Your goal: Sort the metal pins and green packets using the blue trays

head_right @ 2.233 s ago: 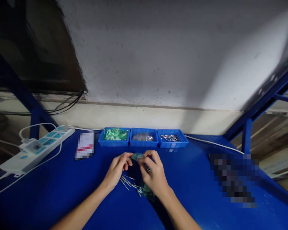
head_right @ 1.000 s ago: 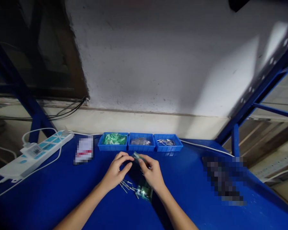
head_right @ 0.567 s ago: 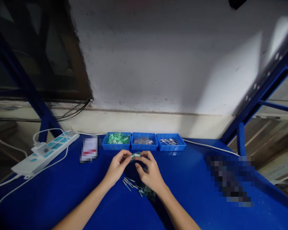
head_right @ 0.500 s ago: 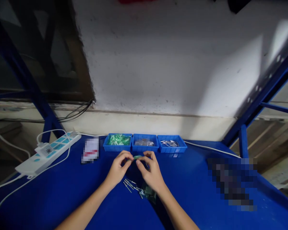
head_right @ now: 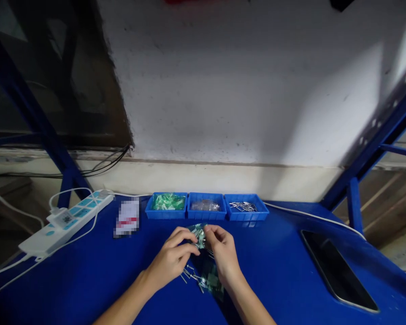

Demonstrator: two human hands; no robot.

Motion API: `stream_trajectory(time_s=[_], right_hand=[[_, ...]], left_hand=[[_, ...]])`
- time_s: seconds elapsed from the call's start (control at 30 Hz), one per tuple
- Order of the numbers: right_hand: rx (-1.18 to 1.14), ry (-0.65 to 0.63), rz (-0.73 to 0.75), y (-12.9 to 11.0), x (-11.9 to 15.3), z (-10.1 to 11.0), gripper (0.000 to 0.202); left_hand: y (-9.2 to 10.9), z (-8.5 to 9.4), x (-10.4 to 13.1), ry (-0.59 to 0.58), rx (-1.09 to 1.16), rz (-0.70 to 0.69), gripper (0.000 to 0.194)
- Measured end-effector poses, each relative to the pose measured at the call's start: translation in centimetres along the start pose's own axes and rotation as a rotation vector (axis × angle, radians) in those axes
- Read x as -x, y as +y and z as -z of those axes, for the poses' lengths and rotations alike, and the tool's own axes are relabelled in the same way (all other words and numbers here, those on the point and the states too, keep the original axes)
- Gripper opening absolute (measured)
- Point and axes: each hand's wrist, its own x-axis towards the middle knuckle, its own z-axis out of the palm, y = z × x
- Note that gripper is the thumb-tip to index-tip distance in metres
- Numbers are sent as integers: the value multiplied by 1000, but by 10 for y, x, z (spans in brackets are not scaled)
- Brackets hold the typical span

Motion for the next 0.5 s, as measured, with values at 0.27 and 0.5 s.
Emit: stream_trajectory(time_s=[0.27, 0.5], right_hand=[[576, 245, 824, -5, 13, 13, 7], [700, -101, 1052, 7, 16, 9, 33]], left_hand=[[10, -1, -5, 18, 271, 414, 27], [-15, -11, 3, 125, 789, 810, 46]])
